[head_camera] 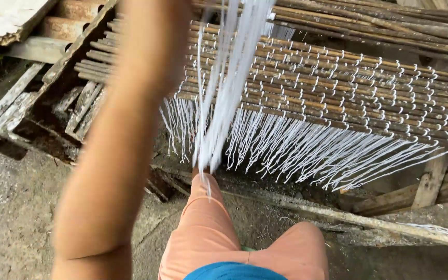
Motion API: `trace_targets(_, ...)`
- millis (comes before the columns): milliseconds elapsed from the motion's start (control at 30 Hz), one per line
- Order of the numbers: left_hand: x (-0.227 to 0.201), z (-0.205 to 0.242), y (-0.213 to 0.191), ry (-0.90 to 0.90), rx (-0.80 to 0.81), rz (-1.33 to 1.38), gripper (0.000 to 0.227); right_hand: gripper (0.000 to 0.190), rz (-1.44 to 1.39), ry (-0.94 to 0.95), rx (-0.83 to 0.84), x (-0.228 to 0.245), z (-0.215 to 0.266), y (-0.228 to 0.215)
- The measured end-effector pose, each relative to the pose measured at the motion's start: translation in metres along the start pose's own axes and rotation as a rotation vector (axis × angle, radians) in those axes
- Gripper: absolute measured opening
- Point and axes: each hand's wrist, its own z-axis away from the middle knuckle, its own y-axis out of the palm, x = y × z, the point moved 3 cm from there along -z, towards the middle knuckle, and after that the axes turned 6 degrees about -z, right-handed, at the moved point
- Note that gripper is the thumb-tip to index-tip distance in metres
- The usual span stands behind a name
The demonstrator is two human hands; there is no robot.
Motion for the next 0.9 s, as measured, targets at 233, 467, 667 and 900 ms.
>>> trace_targets(233,0.064,0.09,0.074,-0.447,0.098,0.644,0.05,0.064,-0.226,0.048,0.146,-0.057,0.231,0.037)
trace_targets(467,0.174,0.142,0.023,-0.68,-0.221,0.509,0.031,0.032,0.18,0.064,-0.04,-0.022,0.268,0.088)
trace_targets(667,0.231,0.139,-0.022,-0.41,-0.097,-0.71,0.043,0.024,0.548,-0.113,-0.213,0.049,0.237,0.136)
trace_targets(900,0.176,0.15,0.062,-0.58,-0.252,0.053,0.053,0.022,0.333,-0.121,-0.452,0.033,0.234,0.166)
